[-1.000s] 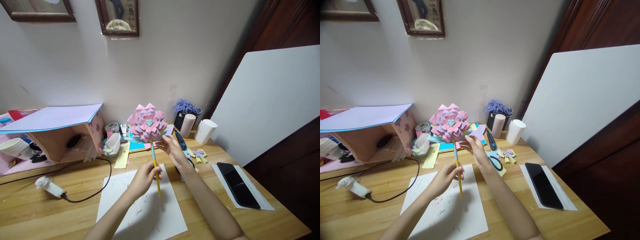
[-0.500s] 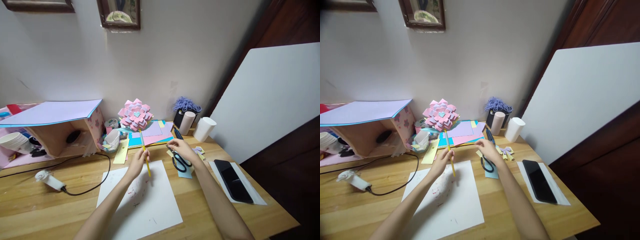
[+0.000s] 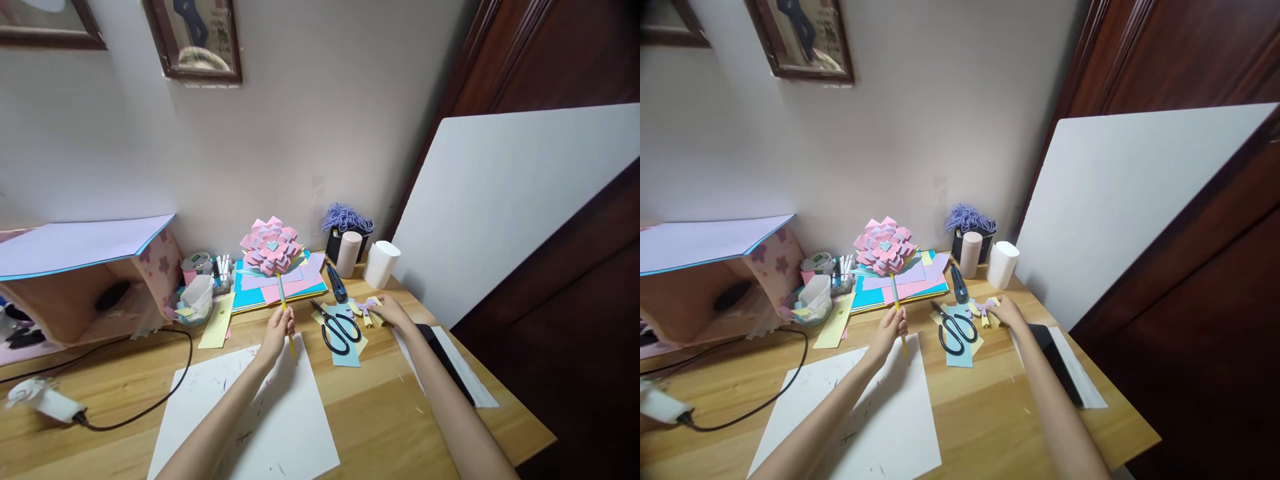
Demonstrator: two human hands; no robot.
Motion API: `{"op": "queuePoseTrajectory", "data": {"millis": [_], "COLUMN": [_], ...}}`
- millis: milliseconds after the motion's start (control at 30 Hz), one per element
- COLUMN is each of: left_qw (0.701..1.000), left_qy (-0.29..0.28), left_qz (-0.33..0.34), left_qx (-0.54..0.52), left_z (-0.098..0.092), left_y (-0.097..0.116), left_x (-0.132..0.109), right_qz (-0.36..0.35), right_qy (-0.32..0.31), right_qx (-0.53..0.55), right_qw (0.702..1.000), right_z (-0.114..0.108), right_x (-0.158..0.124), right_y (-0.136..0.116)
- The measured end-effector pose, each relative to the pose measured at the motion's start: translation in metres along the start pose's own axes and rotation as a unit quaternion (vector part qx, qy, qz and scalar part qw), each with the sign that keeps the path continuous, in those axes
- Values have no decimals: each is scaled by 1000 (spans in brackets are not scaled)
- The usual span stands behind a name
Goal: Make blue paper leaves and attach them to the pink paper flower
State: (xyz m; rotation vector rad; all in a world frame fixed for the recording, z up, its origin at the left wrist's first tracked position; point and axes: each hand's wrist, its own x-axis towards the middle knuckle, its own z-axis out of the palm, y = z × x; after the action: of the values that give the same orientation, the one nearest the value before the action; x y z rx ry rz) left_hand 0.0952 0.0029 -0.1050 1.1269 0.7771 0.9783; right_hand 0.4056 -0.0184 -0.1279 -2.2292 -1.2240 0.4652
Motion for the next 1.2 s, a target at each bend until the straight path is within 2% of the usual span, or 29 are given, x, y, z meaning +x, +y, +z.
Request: {"op": "queuePoseTrajectory", "data": {"millis": [133, 233, 267, 333, 400, 500, 600, 700, 967, 1200], "left_qw": [1000, 999, 999, 999, 999, 998, 998, 998, 998, 998], "left_qy": [19, 32, 36, 42, 46, 52, 53, 44, 19, 15], "left_qz": [13, 19, 20, 24, 26, 28, 32, 33, 39, 54], "left_qx": [-3, -6, -6, -9, -12, -18, -23, -30, -40, -20], "left_z": [3, 5, 6, 10, 16, 24, 29, 31, 31, 32], "left_y": [1, 0, -1, -3, -5, -5, -1, 4, 9, 11], "left_x": [11, 15, 16, 16, 14, 10, 7, 4, 1, 0], "right_qz": [-35, -84, -113, -155, -179, -224, -228, -230, -249, -242], "right_qy": [-34, -53, -81, -172, -235, -255, -215, -179, -117, -112], "right_qx": [70, 139, 237, 380, 452, 493, 496, 492, 477, 480], "right_qw": [996, 985, 961, 895, 842, 801, 810, 820, 835, 836], "right_z": [-10, -27, -31, -35, -29, -7, 15, 26, 31, 34], "right_x": [-7, -25, -33, -52, -67, -76, -71, -65, -65, -62], "right_y": [-10, -40, -56, -93, -131, -175, -195, -198, -200, -201]}}
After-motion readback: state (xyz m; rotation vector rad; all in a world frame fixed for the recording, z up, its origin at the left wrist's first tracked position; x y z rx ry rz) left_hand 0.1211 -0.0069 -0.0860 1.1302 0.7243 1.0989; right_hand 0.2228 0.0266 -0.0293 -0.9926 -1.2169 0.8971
